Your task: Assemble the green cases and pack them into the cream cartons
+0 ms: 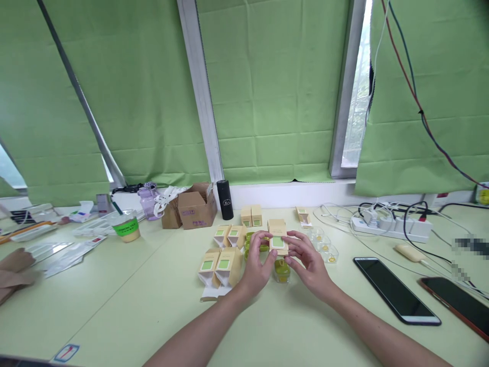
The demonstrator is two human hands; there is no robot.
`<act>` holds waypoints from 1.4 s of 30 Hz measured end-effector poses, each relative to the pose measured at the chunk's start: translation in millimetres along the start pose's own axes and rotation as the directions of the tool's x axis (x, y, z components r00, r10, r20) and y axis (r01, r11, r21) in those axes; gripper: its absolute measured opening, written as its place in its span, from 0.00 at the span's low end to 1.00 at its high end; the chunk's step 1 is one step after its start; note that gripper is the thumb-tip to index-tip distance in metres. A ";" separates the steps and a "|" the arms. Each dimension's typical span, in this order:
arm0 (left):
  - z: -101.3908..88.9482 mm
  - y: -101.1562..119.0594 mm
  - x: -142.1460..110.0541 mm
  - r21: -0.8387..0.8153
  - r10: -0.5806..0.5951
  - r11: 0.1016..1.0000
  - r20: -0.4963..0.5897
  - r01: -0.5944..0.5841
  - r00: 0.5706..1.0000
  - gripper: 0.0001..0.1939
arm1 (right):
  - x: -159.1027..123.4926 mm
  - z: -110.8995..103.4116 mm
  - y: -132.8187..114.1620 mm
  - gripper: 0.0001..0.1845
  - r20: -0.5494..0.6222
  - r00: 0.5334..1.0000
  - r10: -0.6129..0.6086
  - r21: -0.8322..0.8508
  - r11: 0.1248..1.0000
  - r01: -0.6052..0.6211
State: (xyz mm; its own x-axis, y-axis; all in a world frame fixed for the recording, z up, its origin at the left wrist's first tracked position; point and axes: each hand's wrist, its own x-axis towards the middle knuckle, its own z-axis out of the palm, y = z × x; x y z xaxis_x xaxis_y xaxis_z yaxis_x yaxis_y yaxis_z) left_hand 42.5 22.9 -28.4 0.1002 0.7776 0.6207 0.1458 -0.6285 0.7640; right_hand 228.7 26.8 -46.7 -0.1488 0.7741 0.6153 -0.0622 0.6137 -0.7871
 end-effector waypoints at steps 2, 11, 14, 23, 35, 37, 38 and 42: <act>0.6 -0.5 -0.3 0.010 0.000 1.000 -0.007 0.000 1.000 0.15 | 0.1 0.2 -0.1 0.23 -0.005 1.000 0.009 -0.003 1.000 -0.009; 0.1 -0.5 0.0 0.005 0.031 1.000 0.010 -0.031 0.999 0.18 | 2.0 1.1 -1.5 0.19 -0.035 0.999 0.001 -0.022 1.000 -0.002; -1.4 -1.6 -0.2 -0.006 0.046 0.999 0.029 -0.046 0.999 0.21 | 2.1 1.9 -1.2 0.20 -0.044 0.999 0.005 -0.016 1.000 -0.006; 0.9 -2.2 0.1 0.013 0.040 0.999 0.002 -0.040 0.999 0.18 | 2.4 2.2 0.8 0.18 -0.054 0.999 0.004 -0.024 1.000 -0.005; 3.5 -4.8 -0.9 0.034 -0.001 0.999 -0.045 0.002 0.999 0.15 | 1.5 1.8 6.5 0.17 -0.057 0.998 0.033 -0.054 0.998 -0.036; 2.9 -4.3 -1.2 0.040 0.001 0.999 -0.040 0.001 0.999 0.16 | 1.8 1.6 6.8 0.18 -0.048 0.998 0.037 -0.050 0.998 -0.039; 2.4 -3.8 -1.4 0.043 0.009 0.999 -0.034 -0.007 0.999 0.16 | 2.1 1.6 6.8 0.18 -0.043 0.998 0.037 -0.044 0.998 -0.039; -0.3 -1.9 -2.5 0.067 0.053 0.996 -0.007 -0.052 0.999 0.20 | 3.6 2.5 5.8 0.23 -0.026 0.999 0.044 -0.008 0.999 -0.044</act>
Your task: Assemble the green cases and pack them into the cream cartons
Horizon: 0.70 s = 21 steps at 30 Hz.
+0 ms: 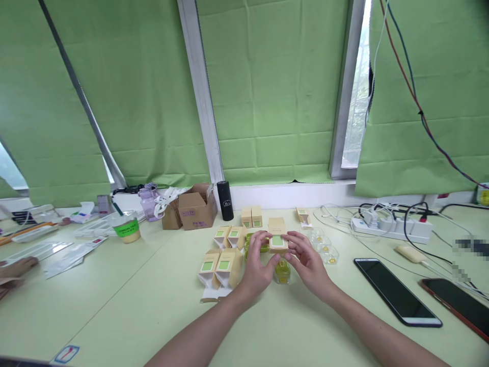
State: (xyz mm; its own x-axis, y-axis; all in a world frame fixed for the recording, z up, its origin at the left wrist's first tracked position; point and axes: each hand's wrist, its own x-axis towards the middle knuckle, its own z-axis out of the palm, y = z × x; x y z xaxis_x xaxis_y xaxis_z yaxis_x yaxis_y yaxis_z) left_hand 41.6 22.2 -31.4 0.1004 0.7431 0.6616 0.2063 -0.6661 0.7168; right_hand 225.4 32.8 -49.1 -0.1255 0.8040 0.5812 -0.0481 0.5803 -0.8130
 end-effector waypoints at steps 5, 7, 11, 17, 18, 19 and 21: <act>-2.3 0.4 -1.2 0.109 -0.006 0.994 -0.030 0.009 1.000 0.19 | -0.6 0.5 -2.3 0.25 0.038 0.999 0.011 -0.015 1.000 -0.011; -2.6 0.4 -1.6 0.137 -0.005 0.990 -0.041 0.010 0.999 0.20 | -2.3 0.2 -3.1 0.25 0.063 0.998 0.010 -0.059 0.998 -0.006; -2.4 0.1 -2.3 0.142 -0.002 0.990 -0.048 0.009 0.999 0.23 | -7.4 0.3 -4.8 0.26 0.085 0.996 -0.002 -0.170 0.985 0.017; -2.8 -4.4 -0.2 0.137 -0.011 0.990 -0.096 0.024 0.995 0.24 | -10.9 1.2 -12.3 0.29 0.092 0.991 -0.099 -0.266 0.956 0.121; -3.1 -5.4 0.8 0.148 -0.012 0.989 -0.110 0.028 0.994 0.23 | -10.9 1.4 -14.4 0.30 0.099 0.988 -0.121 -0.268 0.953 0.144; -3.5 -6.2 1.8 0.159 -0.014 0.987 -0.125 0.034 0.992 0.23 | -10.9 1.5 -16.5 0.31 0.109 0.984 -0.141 -0.268 0.949 0.166; -4.3 -7.0 4.2 0.178 -0.027 0.983 -0.142 0.052 0.989 0.21 | -11.2 1.9 -20.3 0.31 0.130 0.977 -0.172 -0.272 0.941 0.201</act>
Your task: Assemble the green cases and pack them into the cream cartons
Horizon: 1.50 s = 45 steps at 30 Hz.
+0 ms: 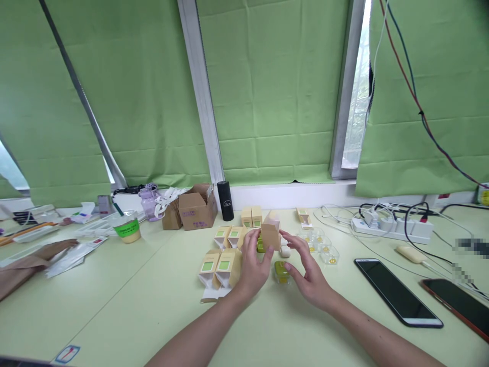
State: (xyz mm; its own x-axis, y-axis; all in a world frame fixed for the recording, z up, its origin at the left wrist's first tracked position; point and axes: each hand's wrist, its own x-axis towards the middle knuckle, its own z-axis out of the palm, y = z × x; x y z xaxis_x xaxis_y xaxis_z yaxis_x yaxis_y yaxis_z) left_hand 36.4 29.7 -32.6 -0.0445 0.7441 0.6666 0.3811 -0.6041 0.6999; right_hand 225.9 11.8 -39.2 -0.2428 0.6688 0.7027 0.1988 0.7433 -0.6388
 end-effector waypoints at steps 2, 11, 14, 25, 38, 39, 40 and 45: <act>-0.7 0.7 2.7 0.005 -0.021 1.000 0.007 0.021 1.000 0.20 | -0.4 -0.2 -2.5 0.30 0.020 1.000 -0.014 -0.014 1.000 0.014; -4.6 -3.2 10.3 -0.110 -0.172 0.979 -0.006 0.171 0.985 0.23 | 0.4 -3.7 4.3 0.22 0.124 0.989 -0.076 -0.195 0.976 0.100; -6.5 -10.1 11.0 -0.117 -0.206 0.972 0.009 0.205 0.979 0.22 | 2.0 -7.3 4.6 0.22 0.203 0.979 -0.024 -0.391 0.914 0.104; -6.6 -14.3 11.8 -0.075 -0.255 0.963 0.053 0.258 0.965 0.24 | 10.0 -14.4 6.3 0.14 0.289 0.942 0.170 -0.666 0.743 0.070; -3.0 5.1 -2.8 0.381 -0.309 0.899 0.208 0.214 0.928 0.26 | 16.9 -34.9 41.5 0.17 -0.264 0.962 0.065 -0.455 0.871 -0.184; -2.7 7.0 -3.2 0.391 -0.312 0.898 0.238 0.203 0.920 0.27 | 17.0 -35.4 42.6 0.18 -0.283 0.957 0.067 -0.437 0.879 -0.191; -2.5 8.9 -3.3 0.398 -0.316 0.897 0.266 0.194 0.911 0.27 | 17.2 -35.7 43.4 0.18 -0.300 0.952 0.069 -0.422 0.885 -0.197; -3.3 16.5 -4.3 0.376 -0.330 0.905 0.321 0.200 0.888 0.29 | 17.9 -36.6 44.4 0.20 -0.346 0.936 0.071 -0.379 0.902 -0.208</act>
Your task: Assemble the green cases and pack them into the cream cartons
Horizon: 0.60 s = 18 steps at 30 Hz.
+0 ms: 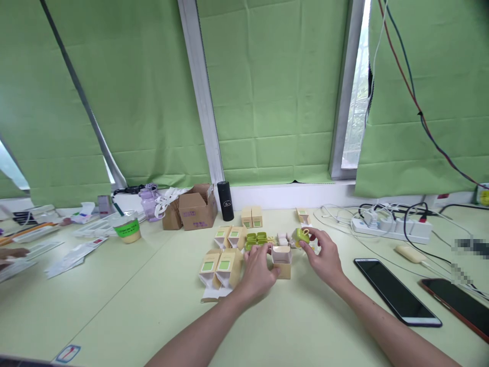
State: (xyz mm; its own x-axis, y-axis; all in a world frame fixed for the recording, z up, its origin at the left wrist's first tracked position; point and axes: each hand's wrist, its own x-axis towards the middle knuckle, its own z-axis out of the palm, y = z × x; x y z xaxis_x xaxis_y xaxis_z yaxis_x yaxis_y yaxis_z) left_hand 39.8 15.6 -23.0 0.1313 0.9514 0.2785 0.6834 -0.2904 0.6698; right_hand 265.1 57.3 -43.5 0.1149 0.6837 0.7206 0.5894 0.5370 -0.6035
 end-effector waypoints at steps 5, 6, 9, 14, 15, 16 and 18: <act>-1.0 -1.2 -2.9 -0.179 0.085 0.978 -0.109 -0.103 0.990 0.23 | 0.1 -0.4 -1.4 0.20 -0.006 1.000 0.010 0.039 0.999 -0.010; -0.7 -2.1 -2.8 -0.210 0.092 0.970 -0.139 -0.121 0.986 0.20 | 0.2 -0.6 -1.7 0.20 -0.009 1.000 0.012 0.048 0.999 -0.012; 1.6 -5.8 -0.3 -0.264 0.129 0.947 -0.200 -0.181 0.971 0.12 | 0.6 -1.2 -2.5 0.20 -0.023 1.000 0.019 0.075 0.997 -0.017; 11.2 -15.4 8.0 -0.322 0.141 0.923 -0.228 -0.212 0.963 0.04 | 1.0 -2.4 -4.3 0.20 -0.060 0.998 0.015 0.117 0.993 -0.008; 13.1 -17.6 9.5 -0.334 0.133 0.919 -0.232 -0.207 0.964 0.04 | 0.9 -2.6 -4.9 0.20 -0.065 0.998 0.013 0.123 0.992 -0.005; 14.7 -19.7 10.6 -0.345 0.125 0.917 -0.233 -0.202 0.964 0.06 | 0.9 -2.8 -5.7 0.20 -0.068 0.998 0.012 0.129 0.992 -0.003; 16.7 -23.2 12.0 -0.364 0.106 0.913 -0.228 -0.186 0.968 0.09 | 0.6 -3.3 -7.7 0.20 -0.073 0.997 0.018 0.148 0.989 -0.007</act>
State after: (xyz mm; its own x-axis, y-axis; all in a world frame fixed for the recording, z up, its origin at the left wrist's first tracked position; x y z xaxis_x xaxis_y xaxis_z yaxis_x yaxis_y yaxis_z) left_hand 37.5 35.4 -46.8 0.0359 0.8668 0.4974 0.3376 -0.4789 0.8103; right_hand 263.2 51.9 -37.3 0.1835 0.6556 0.7324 0.4634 0.5994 -0.6527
